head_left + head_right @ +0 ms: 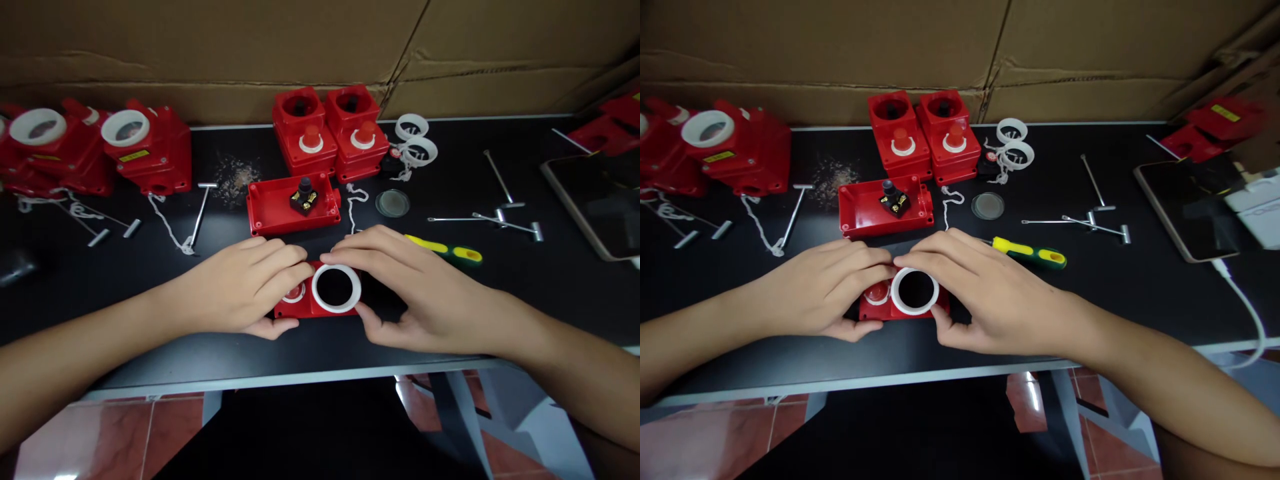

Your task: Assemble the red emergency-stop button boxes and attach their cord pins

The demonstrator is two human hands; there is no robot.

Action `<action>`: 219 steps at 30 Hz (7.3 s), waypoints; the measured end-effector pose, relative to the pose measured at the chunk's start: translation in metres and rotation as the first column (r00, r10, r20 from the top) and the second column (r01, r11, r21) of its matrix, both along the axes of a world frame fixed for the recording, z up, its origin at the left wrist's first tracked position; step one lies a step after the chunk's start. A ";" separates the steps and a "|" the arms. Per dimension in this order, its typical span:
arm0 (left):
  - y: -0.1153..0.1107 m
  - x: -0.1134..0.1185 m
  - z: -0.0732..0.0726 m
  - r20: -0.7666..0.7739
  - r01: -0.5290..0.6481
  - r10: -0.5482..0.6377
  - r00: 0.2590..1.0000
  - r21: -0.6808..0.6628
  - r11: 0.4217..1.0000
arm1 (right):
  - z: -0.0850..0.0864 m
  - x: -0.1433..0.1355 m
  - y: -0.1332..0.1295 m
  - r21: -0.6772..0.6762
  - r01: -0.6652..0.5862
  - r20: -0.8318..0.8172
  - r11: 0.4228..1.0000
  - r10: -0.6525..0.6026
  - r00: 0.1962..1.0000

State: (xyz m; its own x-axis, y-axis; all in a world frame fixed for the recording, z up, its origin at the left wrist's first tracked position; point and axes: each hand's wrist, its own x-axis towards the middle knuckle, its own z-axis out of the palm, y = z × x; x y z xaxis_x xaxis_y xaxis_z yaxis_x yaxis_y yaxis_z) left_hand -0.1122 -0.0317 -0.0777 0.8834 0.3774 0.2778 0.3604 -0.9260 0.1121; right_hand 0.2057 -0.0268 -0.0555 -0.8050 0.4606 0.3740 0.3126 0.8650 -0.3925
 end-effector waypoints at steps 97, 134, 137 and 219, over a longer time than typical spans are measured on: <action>0.002 0.000 0.003 0.101 0.024 -0.041 0.994 0.168 0.986 | 0.004 0.006 0.008 -0.262 -0.089 -0.070 0.961 0.073 0.995; 0.003 0.002 0.001 0.006 -0.002 0.001 1.000 0.110 0.994 | -0.002 0.005 0.005 -0.234 -0.010 -0.029 0.972 0.004 1.000; 0.003 0.002 0.001 0.010 0.002 -0.003 1.000 0.110 0.994 | -0.002 0.006 0.004 -0.257 -0.026 -0.029 0.966 0.020 0.999; 0.000 0.002 0.002 -0.036 0.026 -0.022 0.999 0.131 0.991 | 0.001 0.006 0.002 -0.181 -0.076 -0.001 0.981 0.077 0.997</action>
State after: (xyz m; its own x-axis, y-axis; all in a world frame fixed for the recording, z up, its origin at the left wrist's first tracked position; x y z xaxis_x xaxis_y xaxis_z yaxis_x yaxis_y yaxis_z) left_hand -0.1100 -0.0312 -0.0754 0.9015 0.3183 0.2932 0.3395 -0.9403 -0.0230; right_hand 0.2116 -0.0250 -0.0541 -0.8425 0.4570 0.2852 0.2513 0.8017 -0.5423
